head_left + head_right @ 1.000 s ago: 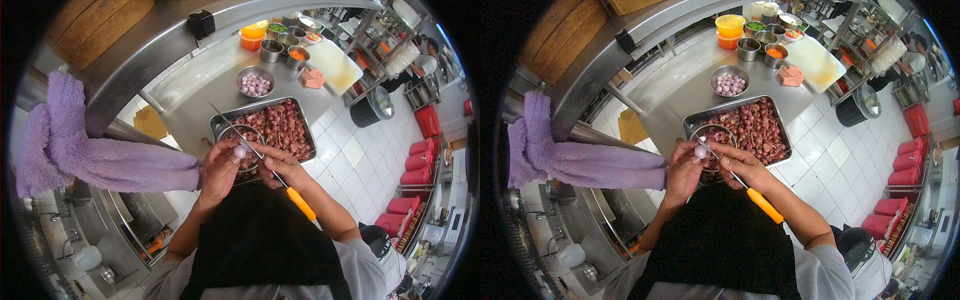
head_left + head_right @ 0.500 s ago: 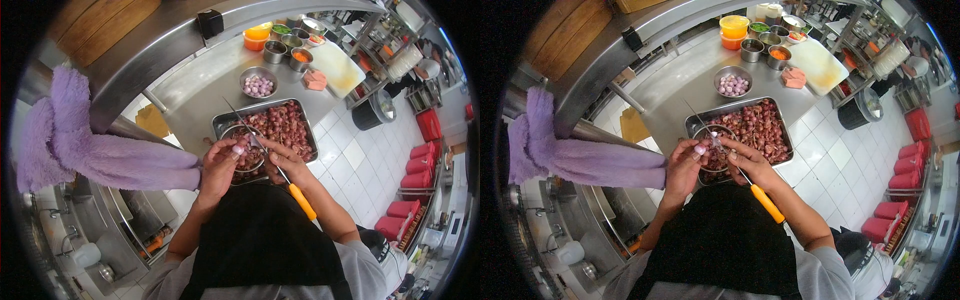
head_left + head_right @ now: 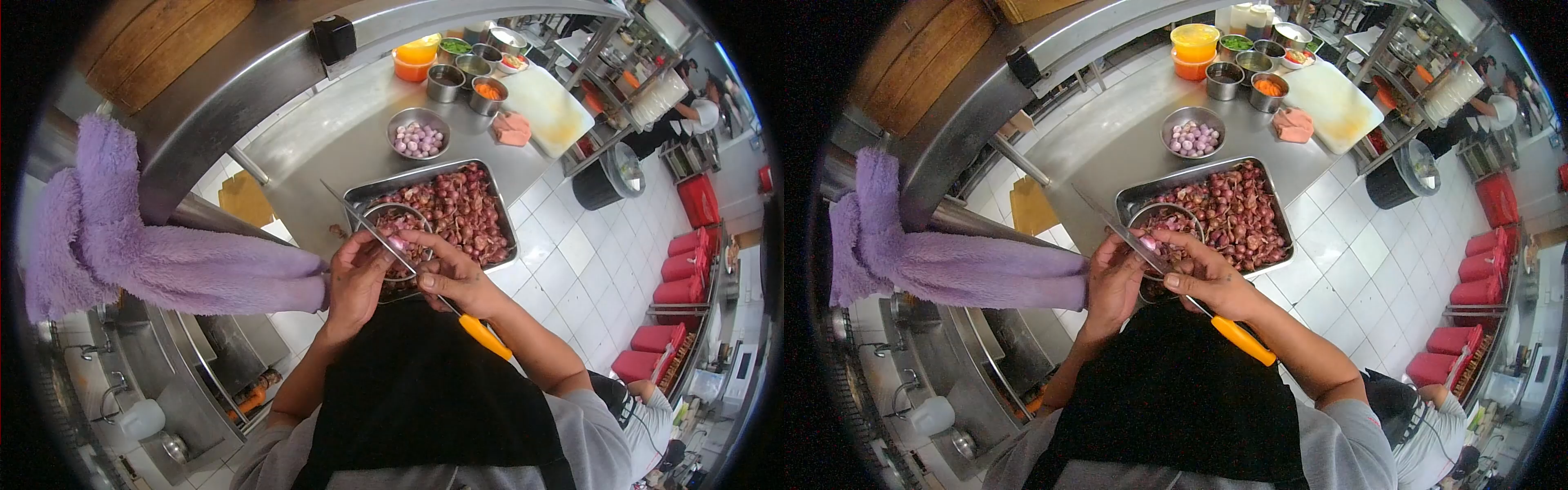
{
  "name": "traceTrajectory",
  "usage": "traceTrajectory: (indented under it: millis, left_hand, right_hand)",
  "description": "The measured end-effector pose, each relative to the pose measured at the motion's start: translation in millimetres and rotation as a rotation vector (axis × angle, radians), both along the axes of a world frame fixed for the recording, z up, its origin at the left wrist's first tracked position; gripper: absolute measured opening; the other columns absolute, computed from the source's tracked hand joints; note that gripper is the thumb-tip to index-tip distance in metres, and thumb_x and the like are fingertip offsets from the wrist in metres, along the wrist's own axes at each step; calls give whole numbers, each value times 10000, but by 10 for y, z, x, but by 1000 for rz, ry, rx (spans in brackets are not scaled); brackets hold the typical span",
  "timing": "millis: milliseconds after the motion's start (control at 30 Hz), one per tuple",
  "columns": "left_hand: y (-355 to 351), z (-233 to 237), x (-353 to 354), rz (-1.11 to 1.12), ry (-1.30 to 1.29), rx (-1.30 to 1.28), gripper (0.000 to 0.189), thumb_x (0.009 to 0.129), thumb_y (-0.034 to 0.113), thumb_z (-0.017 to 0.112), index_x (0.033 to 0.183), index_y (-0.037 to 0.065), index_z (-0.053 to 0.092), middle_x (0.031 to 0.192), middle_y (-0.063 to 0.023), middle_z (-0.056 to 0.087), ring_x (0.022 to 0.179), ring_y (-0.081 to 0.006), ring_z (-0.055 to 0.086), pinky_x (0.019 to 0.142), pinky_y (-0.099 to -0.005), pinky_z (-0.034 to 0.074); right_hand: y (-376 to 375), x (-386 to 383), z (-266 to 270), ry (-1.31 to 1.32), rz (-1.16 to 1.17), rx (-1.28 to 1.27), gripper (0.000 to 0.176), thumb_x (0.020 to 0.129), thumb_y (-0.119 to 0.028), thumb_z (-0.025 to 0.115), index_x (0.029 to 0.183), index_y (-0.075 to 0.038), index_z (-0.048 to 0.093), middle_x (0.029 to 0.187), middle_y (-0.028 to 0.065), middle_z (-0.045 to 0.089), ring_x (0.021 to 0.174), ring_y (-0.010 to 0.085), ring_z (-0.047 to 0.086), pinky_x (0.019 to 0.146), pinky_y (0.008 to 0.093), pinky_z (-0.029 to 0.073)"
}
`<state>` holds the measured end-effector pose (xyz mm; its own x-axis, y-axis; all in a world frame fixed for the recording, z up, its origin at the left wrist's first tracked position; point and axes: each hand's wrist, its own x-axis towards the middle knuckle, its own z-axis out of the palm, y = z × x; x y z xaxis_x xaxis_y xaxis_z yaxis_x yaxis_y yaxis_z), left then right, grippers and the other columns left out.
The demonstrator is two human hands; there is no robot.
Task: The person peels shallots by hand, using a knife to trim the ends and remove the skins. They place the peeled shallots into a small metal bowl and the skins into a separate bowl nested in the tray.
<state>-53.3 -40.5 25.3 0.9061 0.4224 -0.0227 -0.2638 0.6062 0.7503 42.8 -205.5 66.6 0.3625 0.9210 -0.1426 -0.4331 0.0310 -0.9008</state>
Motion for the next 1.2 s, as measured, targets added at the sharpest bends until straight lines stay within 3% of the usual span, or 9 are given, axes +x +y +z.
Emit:
traceTrajectory:
  millis: [167, 433, 567, 667, 733, 833, 1067, 1133, 1200]
  left_hand:
    - [8, -7, -12, 5, 22, -9, 279, 901, -15, 619, 1178, -8, 576, 1132, -120, 641, 1035, -205, 624, 899, -358, 521]
    - [79, 6, -4, -100, -21, -55, 269, 948, 35, 565, 1212, -12, 584, 1233, -152, 620, 1039, -230, 643, 816, -336, 538]
    - [75, -41, 8, -46, -26, -52, 279, 952, 54, 569, 1224, -6, 577, 1231, -146, 621, 1023, -225, 644, 806, -323, 529]
    - [38, 101, 12, -140, -35, -213, 279, 946, 52, 582, 1221, 2, 576, 1226, -137, 624, 1009, -210, 642, 809, -314, 519]
    - [28, -1, 10, -105, 65, -69, 282, 942, 45, 589, 1222, 11, 577, 1217, -130, 630, 991, -203, 642, 814, -310, 510]
    - [44, -67, 3, -104, 37, -33, 261, 951, 46, 567, 1210, 9, 575, 1143, -118, 644, 1020, -209, 625, 837, -347, 511]
    - [85, -31, 2, -33, 141, 25, 249, 958, 76, 579, 1196, 3, 589, 1180, -138, 650, 1019, -210, 640, 881, -332, 507]
    - [140, -121, -6, 99, 268, 441, 249, 967, 97, 581, 1191, -11, 589, 1168, -146, 661, 1026, -191, 641, 918, -313, 489]
    - [231, -386, 20, 90, 271, 525, 251, 960, 105, 602, 1178, -20, 601, 1134, -126, 665, 1005, -164, 636, 899, -289, 488]
  right_hand:
    - [-19, 39, -16, 39, 20, 21, 617, 948, -276, 626, 1483, -122, 358, 698, -20, 496, 580, 77, 484, 508, 219, 381]
    - [-49, 105, -19, 102, -23, -6, 572, 952, -354, 603, 1451, -129, 434, 671, -15, 480, 543, 88, 468, 496, 225, 374]
    - [-66, 108, -42, 127, -39, -30, 579, 951, -362, 603, 1454, -132, 430, 652, -17, 466, 539, 90, 463, 491, 224, 368]
    - [-50, 85, -65, 84, -13, 8, 582, 954, -361, 599, 1460, -134, 421, 651, -17, 465, 535, 90, 462, 485, 222, 365]
    - [-42, 76, -41, 94, -8, 5, 582, 957, -356, 595, 1461, -128, 416, 650, -16, 465, 533, 88, 462, 480, 221, 363]
    - [-45, 85, -82, 90, -8, 6, 579, 963, -346, 587, 1463, -113, 408, 648, -16, 464, 532, 86, 463, 473, 220, 362]
    - [-115, 216, -130, 59, -103, 25, 558, 980, -336, 560, 1458, -93, 405, 650, -6, 467, 525, 89, 457, 464, 225, 354]
    - [-106, 235, -243, 99, -117, -34, 562, 986, -318, 559, 1473, -101, 383, 660, -5, 462, 527, 90, 444, 464, 226, 337]
    - [-52, 235, -474, 140, -112, -92, 569, 985, -308, 564, 1482, -109, 369, 671, -6, 462, 534, 91, 439, 467, 228, 331]
